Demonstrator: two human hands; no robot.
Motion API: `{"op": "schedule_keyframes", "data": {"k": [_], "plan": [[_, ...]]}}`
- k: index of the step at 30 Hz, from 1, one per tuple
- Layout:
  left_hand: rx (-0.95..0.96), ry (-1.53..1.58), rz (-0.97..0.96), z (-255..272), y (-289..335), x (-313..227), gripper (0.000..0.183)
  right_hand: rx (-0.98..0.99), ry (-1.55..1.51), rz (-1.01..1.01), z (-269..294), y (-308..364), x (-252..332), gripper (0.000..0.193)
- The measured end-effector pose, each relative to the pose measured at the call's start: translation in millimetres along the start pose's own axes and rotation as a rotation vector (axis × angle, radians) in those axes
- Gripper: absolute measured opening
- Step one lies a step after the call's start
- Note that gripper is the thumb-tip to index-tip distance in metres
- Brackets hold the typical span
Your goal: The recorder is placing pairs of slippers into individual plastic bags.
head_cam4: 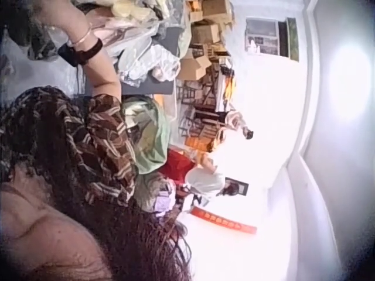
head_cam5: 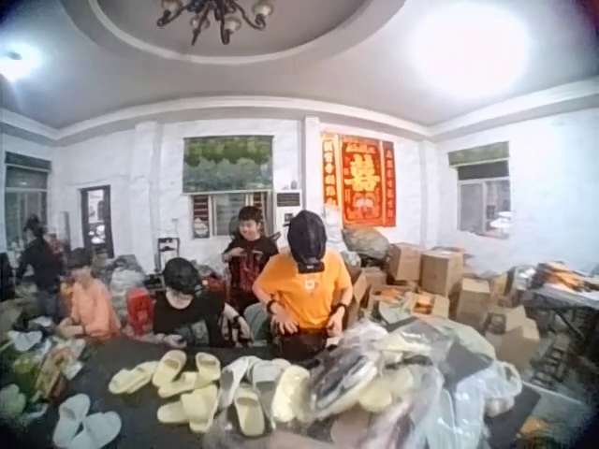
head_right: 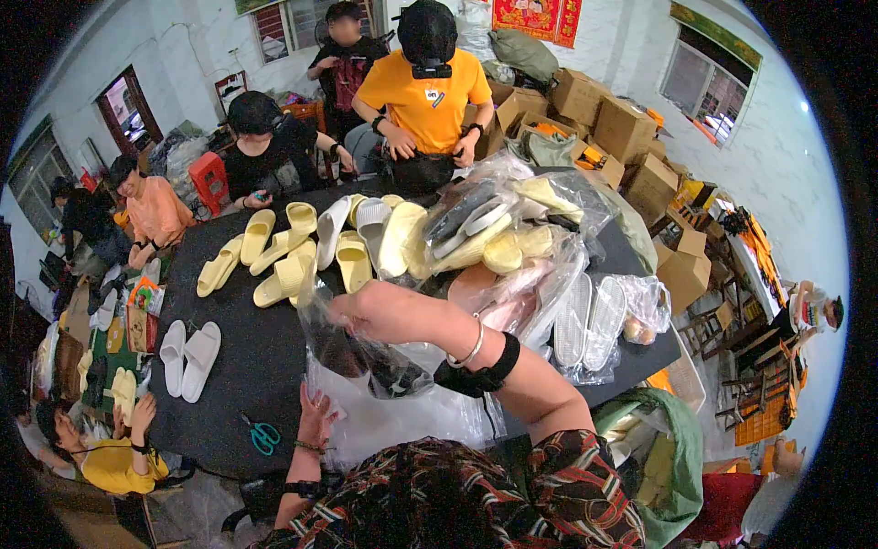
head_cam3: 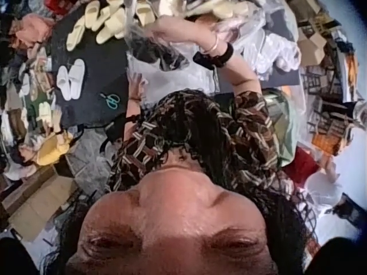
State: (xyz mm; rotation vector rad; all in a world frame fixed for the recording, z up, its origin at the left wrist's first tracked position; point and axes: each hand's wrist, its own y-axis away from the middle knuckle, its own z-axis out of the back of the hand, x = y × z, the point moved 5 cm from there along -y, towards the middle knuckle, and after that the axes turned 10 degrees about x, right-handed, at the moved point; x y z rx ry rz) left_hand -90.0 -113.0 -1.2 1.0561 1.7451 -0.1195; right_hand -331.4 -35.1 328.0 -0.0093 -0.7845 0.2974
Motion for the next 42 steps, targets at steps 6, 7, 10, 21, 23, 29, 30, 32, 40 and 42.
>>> {"op": "schedule_keyframes", "data": {"k": [6, 7, 10, 21, 23, 29, 30, 32, 40, 42], "plan": [[0.241, -0.768, -0.661, -79, 27, -94, 0.118, 0.324, 0.351, -0.045, 4, 19, 23, 0.012], [0.261, -0.934, -0.739, -86, 30, -98, 0.116, 0.357, 0.376, -0.088, 6, 18, 28, 0.011], [0.477, -0.611, -0.475, -107, 27, -85, 0.101, 0.255, 0.532, -0.020, 13, 16, 34, 0.012], [0.370, -0.632, 0.345, -4, 30, 59, 0.043, -0.402, 0.433, 0.216, -5, -27, 26, 0.027], [0.346, -0.911, 0.394, 0, 37, 49, 0.039, -0.344, 0.228, 0.029, -27, -1, -37, 0.015], [-0.018, -1.263, -0.231, -12, 1, -49, 0.033, 0.499, -0.104, -0.773, -149, 153, -181, 0.043], [-0.065, -1.294, -0.335, -18, -9, -61, 0.036, 0.503, -0.332, -0.881, -168, 177, -186, 0.048], [-0.141, -1.366, -0.453, -21, -36, -74, 0.044, 0.485, -0.753, -1.018, -208, 210, -187, 0.051], [-0.220, -1.611, 0.117, -20, -127, -60, 0.070, 0.285, -0.964, -1.052, -286, 223, -180, 0.061], [-0.153, -1.682, 0.355, -17, -135, -50, 0.065, 0.328, -0.886, -1.081, -282, 221, -177, 0.059]]}}
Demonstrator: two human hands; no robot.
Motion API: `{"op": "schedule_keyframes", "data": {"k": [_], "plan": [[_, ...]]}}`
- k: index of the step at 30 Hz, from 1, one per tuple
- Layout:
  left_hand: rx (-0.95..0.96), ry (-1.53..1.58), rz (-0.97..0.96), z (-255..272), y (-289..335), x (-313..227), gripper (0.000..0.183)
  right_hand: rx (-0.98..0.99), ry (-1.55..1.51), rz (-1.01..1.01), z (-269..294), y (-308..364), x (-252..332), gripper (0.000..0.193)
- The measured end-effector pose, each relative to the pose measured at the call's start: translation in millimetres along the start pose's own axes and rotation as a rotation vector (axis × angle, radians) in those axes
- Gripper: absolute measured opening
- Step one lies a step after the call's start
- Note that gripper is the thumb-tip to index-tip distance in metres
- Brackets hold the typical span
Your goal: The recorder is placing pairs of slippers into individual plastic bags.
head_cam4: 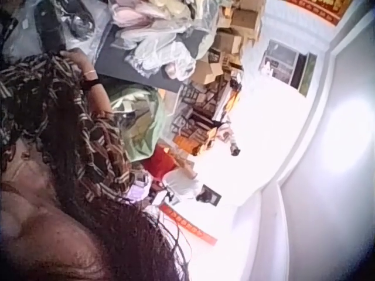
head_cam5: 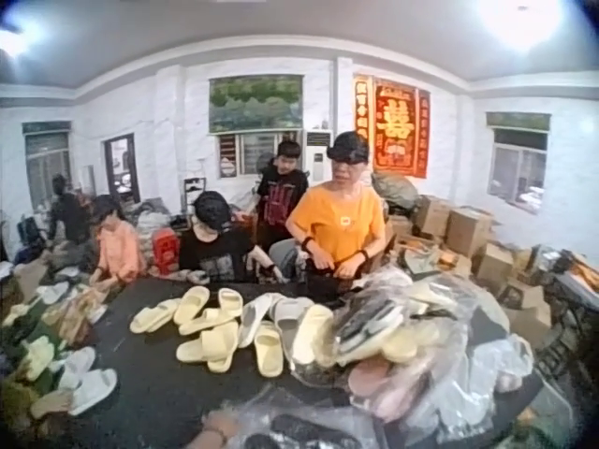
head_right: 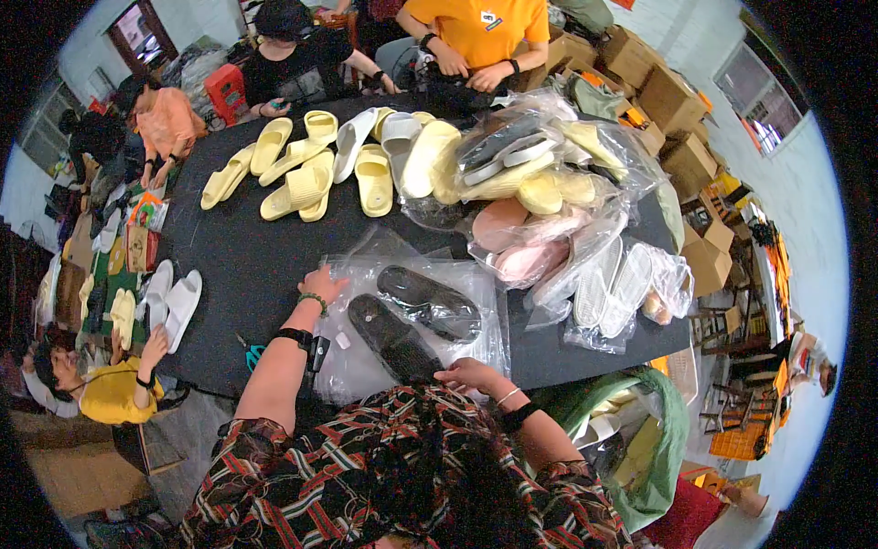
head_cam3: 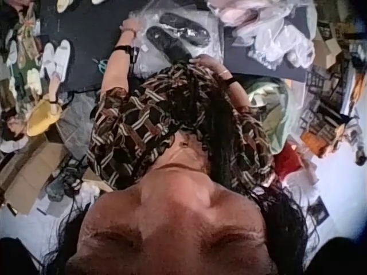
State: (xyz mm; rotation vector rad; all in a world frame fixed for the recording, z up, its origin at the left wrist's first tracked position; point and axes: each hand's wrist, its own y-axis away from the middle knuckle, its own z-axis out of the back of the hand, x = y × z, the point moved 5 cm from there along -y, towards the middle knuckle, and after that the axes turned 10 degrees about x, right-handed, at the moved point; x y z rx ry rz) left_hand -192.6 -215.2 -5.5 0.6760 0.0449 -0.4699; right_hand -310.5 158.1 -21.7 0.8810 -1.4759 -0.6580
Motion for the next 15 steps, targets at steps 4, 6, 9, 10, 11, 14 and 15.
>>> {"op": "schedule_keyframes", "data": {"k": [4, 6, 9, 10, 11, 14, 15], "plan": [[-0.006, -0.037, -0.092, -1, 3, -9, 0.048, -0.050, -0.373, 0.161, 6, -7, -14, 0.046], [-0.166, 0.131, -0.151, 9, 8, 2, 0.032, -0.031, -0.409, 0.160, 9, -7, -9, 0.037], [-0.349, 0.414, -0.381, 24, 36, 13, 0.022, -0.164, -0.461, 0.368, 23, -4, 8, 0.025], [-0.386, 0.626, -0.503, 31, 50, 15, 0.020, -0.171, -0.449, 0.410, 29, 0, 14, 0.023], [-0.338, 0.752, -0.596, 34, 64, 10, 0.018, -0.173, -0.431, 0.452, 37, 6, 15, 0.022], [-0.203, 0.920, -0.656, 33, 113, 19, 0.021, -0.167, -0.394, 0.501, 58, 14, 13, 0.022], [-0.199, 0.916, -0.653, 31, 130, 26, 0.021, -0.145, -0.361, 0.508, 61, 13, 13, 0.023]]}}
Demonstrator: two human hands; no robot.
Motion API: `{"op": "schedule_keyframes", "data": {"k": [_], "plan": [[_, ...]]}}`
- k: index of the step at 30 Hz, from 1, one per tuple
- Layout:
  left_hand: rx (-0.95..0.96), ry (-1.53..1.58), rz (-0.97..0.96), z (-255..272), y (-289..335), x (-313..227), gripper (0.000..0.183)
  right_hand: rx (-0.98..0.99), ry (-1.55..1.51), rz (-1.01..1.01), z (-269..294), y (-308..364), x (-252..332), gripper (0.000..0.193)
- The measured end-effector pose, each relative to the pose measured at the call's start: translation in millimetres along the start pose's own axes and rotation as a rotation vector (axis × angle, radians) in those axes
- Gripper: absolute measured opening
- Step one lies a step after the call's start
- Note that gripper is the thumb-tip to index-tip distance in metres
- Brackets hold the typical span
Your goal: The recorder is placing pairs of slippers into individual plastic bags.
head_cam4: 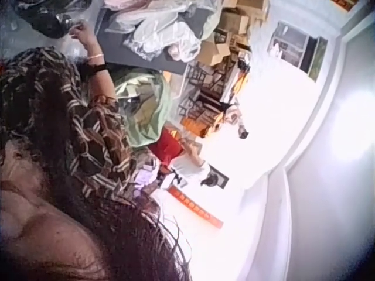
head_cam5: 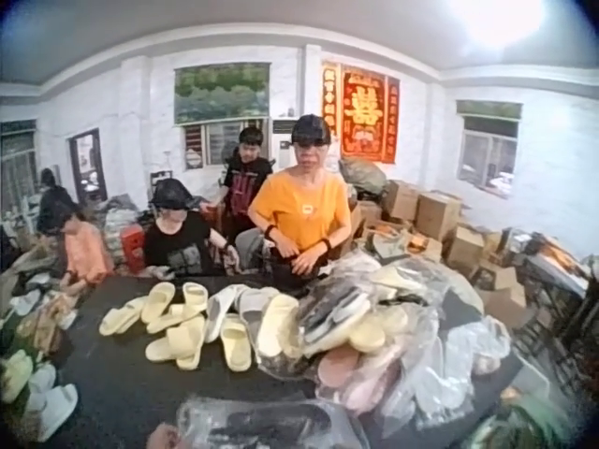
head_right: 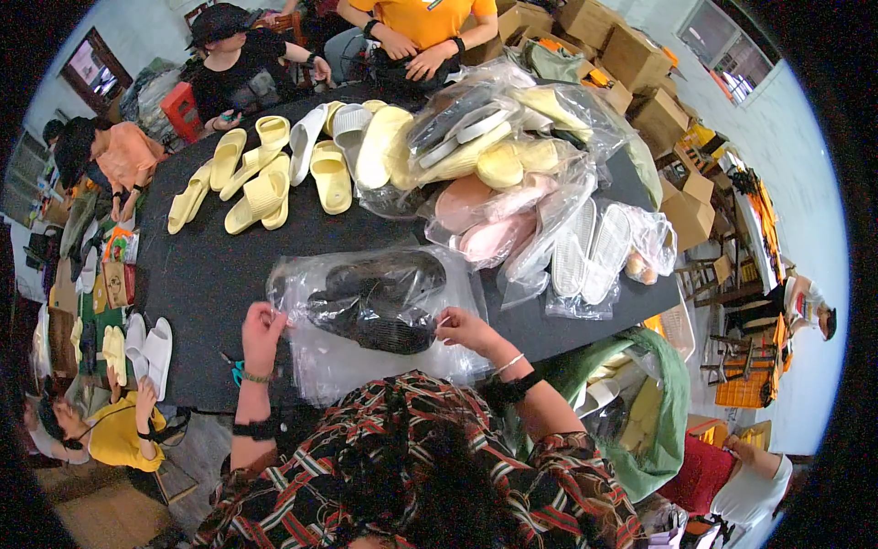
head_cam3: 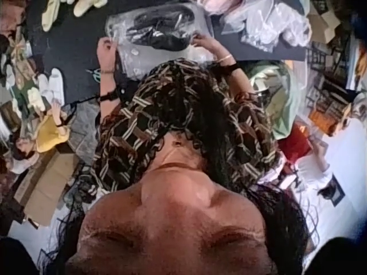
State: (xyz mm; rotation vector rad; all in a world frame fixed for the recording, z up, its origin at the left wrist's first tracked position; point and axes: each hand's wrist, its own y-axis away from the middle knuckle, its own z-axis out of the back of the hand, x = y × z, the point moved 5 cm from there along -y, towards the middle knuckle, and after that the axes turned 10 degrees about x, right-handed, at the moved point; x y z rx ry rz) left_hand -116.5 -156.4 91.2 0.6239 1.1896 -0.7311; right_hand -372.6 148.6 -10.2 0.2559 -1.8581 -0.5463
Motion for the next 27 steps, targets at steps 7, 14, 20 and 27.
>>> {"op": "schedule_keyframes", "data": {"k": [7, 14, 20, 27], "plan": [[0.173, 0.324, 0.488, -17, 51, 54, 0.036, -0.200, 0.109, -0.293, 26, -3, -23, 0.045], [0.004, 0.240, 0.485, -8, 34, 81, 0.021, -0.077, 0.476, -0.312, 31, -8, -30, 0.037], [0.067, 0.393, 0.583, -3, 34, 84, 0.032, -0.023, 0.784, -0.326, 42, -18, -42, 0.036], [0.122, 0.596, 0.804, 5, -8, 91, 0.057, -0.346, 0.382, -0.189, 67, -56, 3, 0.045]]}}
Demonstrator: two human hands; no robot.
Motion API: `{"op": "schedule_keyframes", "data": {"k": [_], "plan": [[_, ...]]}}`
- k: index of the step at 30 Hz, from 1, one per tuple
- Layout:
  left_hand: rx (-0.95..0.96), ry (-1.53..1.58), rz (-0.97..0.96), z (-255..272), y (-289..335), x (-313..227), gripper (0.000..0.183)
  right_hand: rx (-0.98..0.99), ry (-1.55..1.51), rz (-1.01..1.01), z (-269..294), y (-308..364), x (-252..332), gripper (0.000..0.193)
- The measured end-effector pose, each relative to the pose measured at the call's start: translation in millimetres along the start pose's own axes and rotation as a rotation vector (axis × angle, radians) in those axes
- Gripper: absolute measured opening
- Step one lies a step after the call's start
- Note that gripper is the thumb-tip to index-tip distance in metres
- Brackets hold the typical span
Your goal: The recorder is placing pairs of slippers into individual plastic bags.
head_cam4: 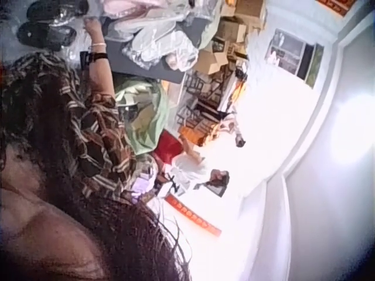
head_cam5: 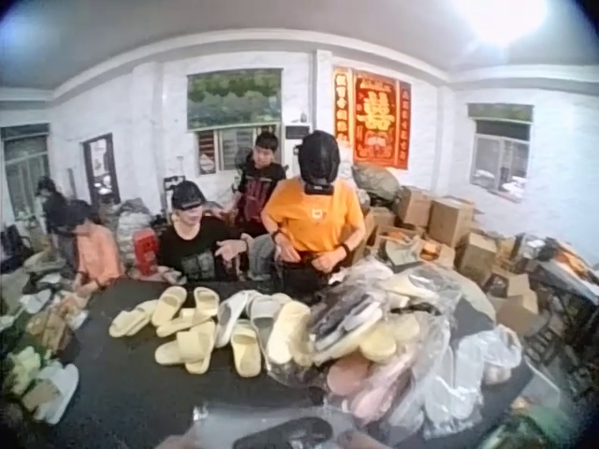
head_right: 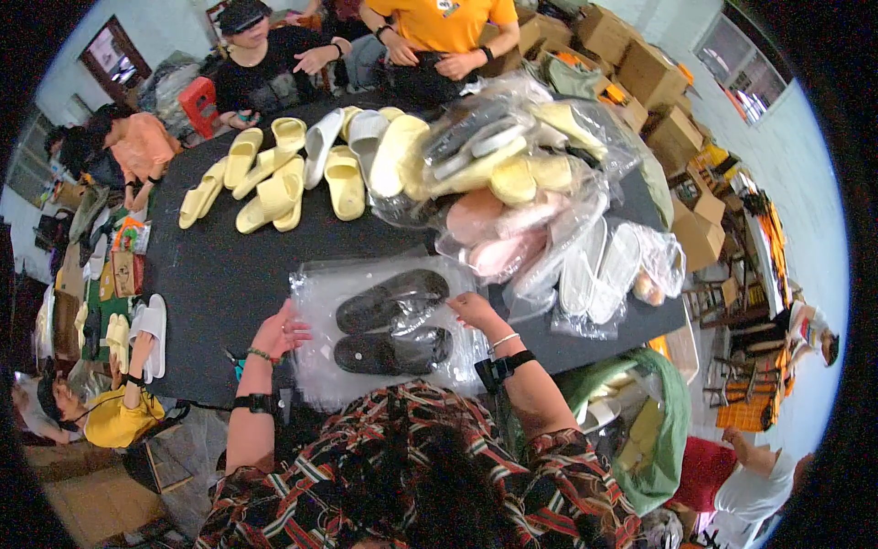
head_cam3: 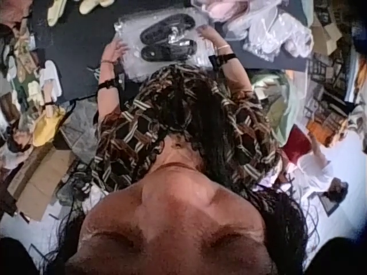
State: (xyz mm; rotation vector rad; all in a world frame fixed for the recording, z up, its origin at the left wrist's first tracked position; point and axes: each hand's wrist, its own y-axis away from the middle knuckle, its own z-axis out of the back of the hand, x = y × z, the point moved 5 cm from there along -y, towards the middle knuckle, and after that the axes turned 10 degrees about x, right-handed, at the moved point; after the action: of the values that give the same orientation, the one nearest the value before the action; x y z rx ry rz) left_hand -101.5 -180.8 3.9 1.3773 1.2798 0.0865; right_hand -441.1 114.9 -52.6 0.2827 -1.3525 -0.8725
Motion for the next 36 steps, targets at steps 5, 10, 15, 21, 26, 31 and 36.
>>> {"op": "schedule_keyframes", "data": {"k": [5, 10, 15, 21, 26, 31, 36], "plan": [[-0.003, -0.141, -0.070, 12, -29, -7, 0.031, -0.035, 0.059, 0.017, -5, -29, 6, 0.031], [-0.064, -0.154, -0.179, 1, 1, -19, 0.035, -0.085, 0.063, 0.135, -6, -15, -2, 0.033], [0.068, -0.035, -0.103, -16, 26, -24, 0.064, -0.188, 0.408, 0.201, -1, 4, 9, 0.058], [0.129, 0.063, -0.020, 11, 28, 0, 0.071, 0.011, 0.911, 0.468, -11, 38, 65, 0.130], [0.233, -0.111, 0.061, 33, 10, 18, 0.056, 0.151, 1.110, 0.381, -17, 22, 51, 0.157], [0.530, -0.058, 0.079, -7, 11, 6, 0.041, 0.092, 1.189, 0.254, -10, 12, 23, 0.158], [0.577, -0.061, 0.159, 19, 5, 49, 0.043, 0.196, 1.143, 0.311, -21, 22, 37, 0.159]]}}
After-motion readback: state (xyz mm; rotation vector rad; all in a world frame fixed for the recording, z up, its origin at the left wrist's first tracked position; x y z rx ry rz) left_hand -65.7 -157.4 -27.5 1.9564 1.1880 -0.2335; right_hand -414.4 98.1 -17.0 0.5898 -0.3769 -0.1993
